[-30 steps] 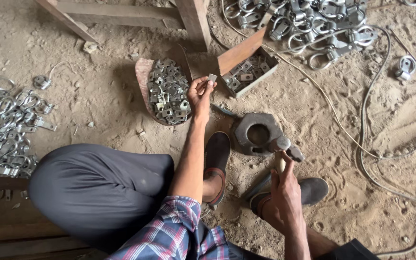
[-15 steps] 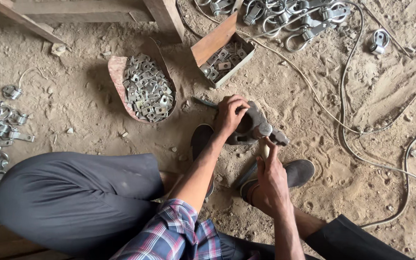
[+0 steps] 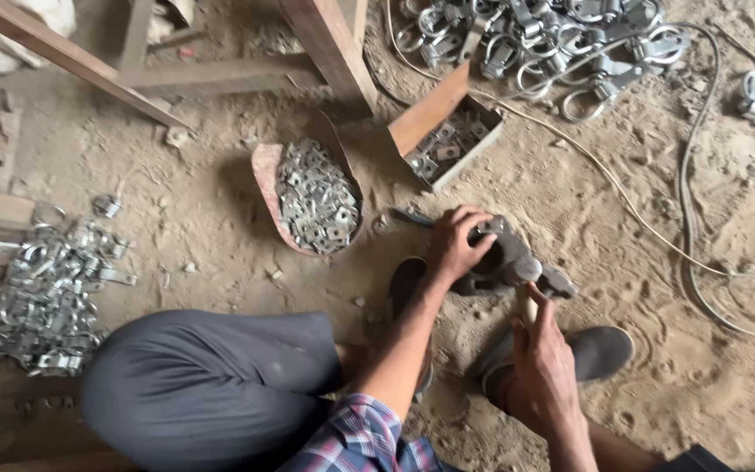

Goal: The person sits on the ground and repeatedly hammers small metal parts placed on a metal anvil. They pick up parts from a nearby container, position them on the anvil, and strike them with a hammer.

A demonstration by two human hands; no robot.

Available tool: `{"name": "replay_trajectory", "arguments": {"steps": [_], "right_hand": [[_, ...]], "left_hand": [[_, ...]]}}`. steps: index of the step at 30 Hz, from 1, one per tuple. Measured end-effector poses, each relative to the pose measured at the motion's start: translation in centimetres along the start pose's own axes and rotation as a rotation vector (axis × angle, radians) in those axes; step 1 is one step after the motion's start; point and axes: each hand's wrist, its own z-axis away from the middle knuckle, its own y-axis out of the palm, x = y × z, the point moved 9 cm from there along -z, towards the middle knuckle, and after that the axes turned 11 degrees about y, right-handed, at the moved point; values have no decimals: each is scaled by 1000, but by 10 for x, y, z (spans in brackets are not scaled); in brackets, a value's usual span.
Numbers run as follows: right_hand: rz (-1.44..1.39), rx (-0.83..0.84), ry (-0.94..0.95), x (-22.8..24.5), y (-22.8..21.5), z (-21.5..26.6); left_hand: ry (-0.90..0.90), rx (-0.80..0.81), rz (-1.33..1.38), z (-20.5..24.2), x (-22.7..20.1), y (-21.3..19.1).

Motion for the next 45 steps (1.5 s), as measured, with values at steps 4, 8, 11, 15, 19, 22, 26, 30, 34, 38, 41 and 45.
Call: {"name": "replay_trajectory", "arguments": {"steps": [4,8,11,15,19,22,26,30,34,38,41,45], "right_hand": [[19,55,112,-19,13,-6],[9,17,65,-9,6,-3],[61,23,155,-6,-2,-2],[163,-43,154,-7,-13,7],[76,-69,31,0,-12,-1],[98,-53,36,0,-9,-14],[132,-140,0,15,-20,-30],[131,-341,-210,46,-39,-38],[93,-344,-239,48,-17,-52],[161,-176,-110,32,22,-66],[171,-131,-88,32,23,-75],[181,-60,-83,40,14,-78]], "left_hand": [[-14,-31,39,9,17,13],[-6,-178,-41,16,24,12],[-89,-297,-29,16,28,-3],[-225,-378,-97,22,28,-20],[-173,-412,-53,17,15,-31],[-221,-420,-45,17,15,-35],[-229,-401,0,17,18,-30],[-285,-384,-4,20,23,-26],[-285,-382,0,17,20,-30],[-246,-415,22,16,10,-39],[-248,-419,13,11,10,-41],[-232,-396,21,10,4,-43]]}}
